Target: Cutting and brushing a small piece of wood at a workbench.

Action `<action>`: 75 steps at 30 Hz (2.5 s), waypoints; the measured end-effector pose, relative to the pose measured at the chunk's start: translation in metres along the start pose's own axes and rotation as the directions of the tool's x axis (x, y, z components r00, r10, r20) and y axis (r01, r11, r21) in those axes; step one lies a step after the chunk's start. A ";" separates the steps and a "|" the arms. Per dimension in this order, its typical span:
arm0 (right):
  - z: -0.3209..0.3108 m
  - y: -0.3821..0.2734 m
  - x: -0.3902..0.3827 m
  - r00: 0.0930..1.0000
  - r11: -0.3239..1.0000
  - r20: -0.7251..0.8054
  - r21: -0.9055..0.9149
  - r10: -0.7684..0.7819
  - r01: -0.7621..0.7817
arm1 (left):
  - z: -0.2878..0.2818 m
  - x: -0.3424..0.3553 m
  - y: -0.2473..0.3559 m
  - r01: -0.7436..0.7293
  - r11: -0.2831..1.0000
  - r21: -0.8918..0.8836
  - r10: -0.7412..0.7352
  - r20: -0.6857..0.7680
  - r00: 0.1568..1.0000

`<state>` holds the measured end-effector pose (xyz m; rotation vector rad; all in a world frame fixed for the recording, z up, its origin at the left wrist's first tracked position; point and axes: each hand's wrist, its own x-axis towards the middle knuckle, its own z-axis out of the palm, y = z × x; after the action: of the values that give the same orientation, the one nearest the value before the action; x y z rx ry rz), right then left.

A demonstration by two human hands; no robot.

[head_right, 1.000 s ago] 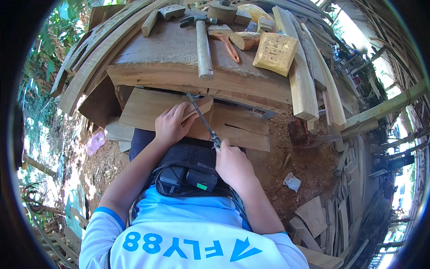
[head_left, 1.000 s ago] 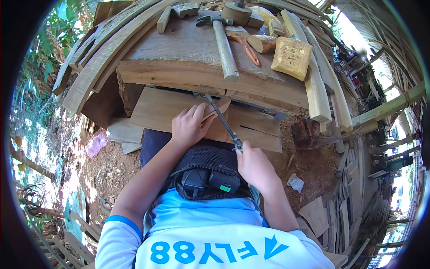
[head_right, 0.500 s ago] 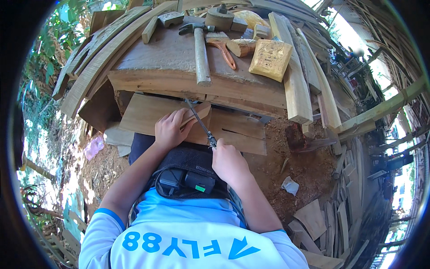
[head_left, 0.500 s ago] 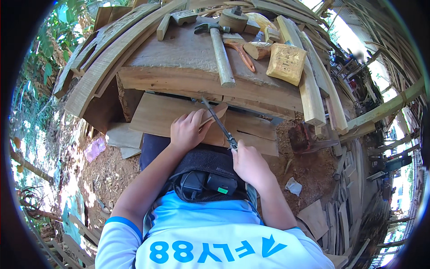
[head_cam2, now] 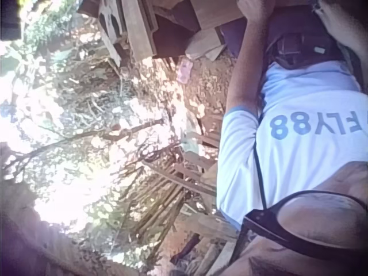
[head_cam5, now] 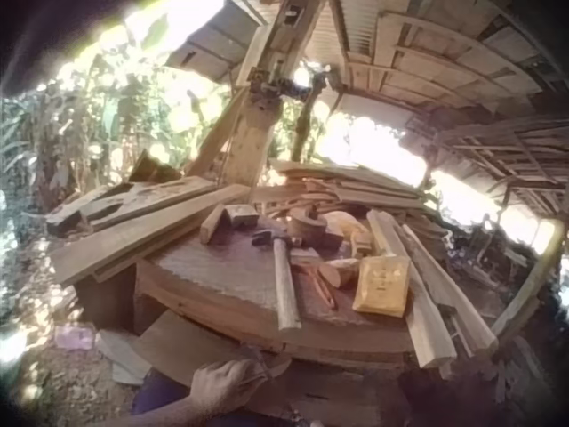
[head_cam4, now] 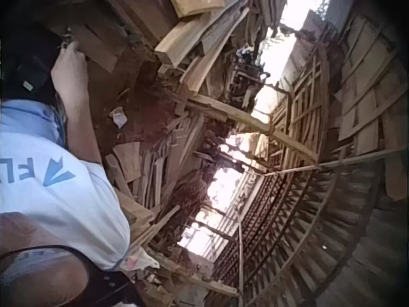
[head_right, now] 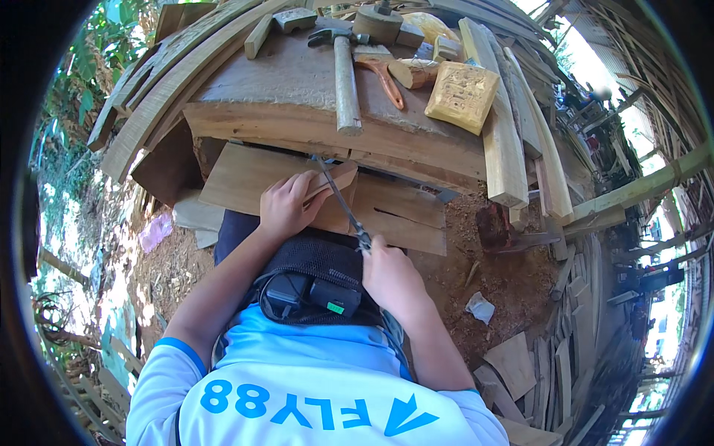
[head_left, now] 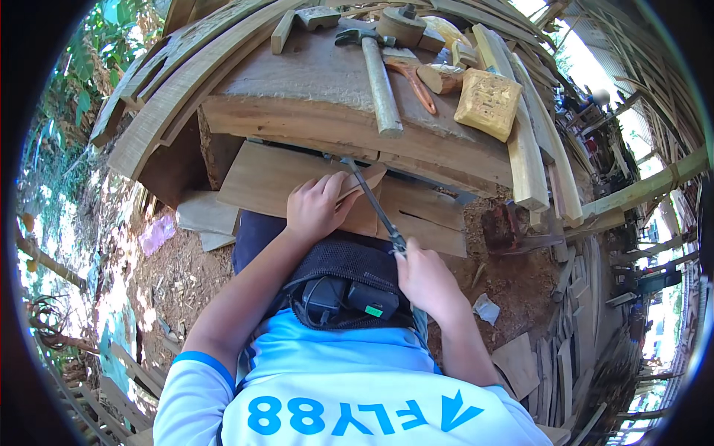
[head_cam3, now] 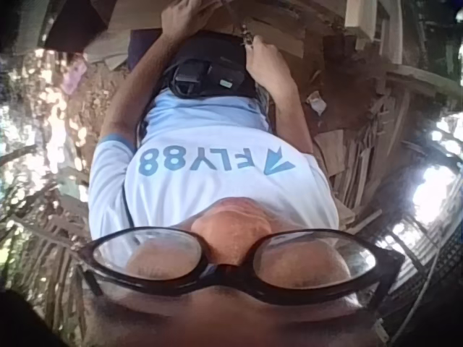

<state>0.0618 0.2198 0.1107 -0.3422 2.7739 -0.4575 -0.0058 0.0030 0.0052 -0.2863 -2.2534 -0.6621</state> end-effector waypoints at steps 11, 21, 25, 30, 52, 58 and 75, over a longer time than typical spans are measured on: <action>0.005 0.000 0.008 0.996 0.998 -0.067 0.029 -0.050 0.052 | 0.001 0.000 -0.001 0.012 1.000 -0.003 -0.012 -0.012 1.000; 0.002 -0.005 0.008 1.000 1.000 -0.007 -0.002 -0.013 0.013 | 0.002 0.001 -0.001 0.000 1.000 -0.008 0.000 -0.023 1.000; -0.002 0.003 -0.004 0.999 0.999 0.028 0.016 0.028 -0.028 | 0.002 -0.001 -0.002 0.009 1.000 0.001 -0.009 -0.024 1.000; 0.004 0.005 -0.001 0.999 0.997 -0.006 0.047 0.053 -0.053 | 0.002 0.000 -0.001 0.001 1.000 -0.015 -0.002 -0.018 1.000; 0.004 0.010 -0.008 0.999 0.998 0.020 0.052 0.038 -0.039 | 0.004 -0.004 -0.003 0.005 1.000 -0.001 -0.005 0.000 1.000; 0.009 0.010 0.008 0.997 0.996 -0.049 0.057 -0.065 0.068 | 0.001 0.000 -0.001 -0.004 1.000 -0.006 0.004 0.001 1.000; -0.006 0.010 -0.011 0.999 0.999 0.032 0.039 0.033 -0.034 | 0.003 -0.002 -0.003 0.011 1.000 0.004 -0.011 0.006 1.000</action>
<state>0.0683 0.2336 0.1151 -0.2905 2.7324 -0.4933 -0.0072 0.0026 0.0006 -0.2746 -2.2636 -0.6637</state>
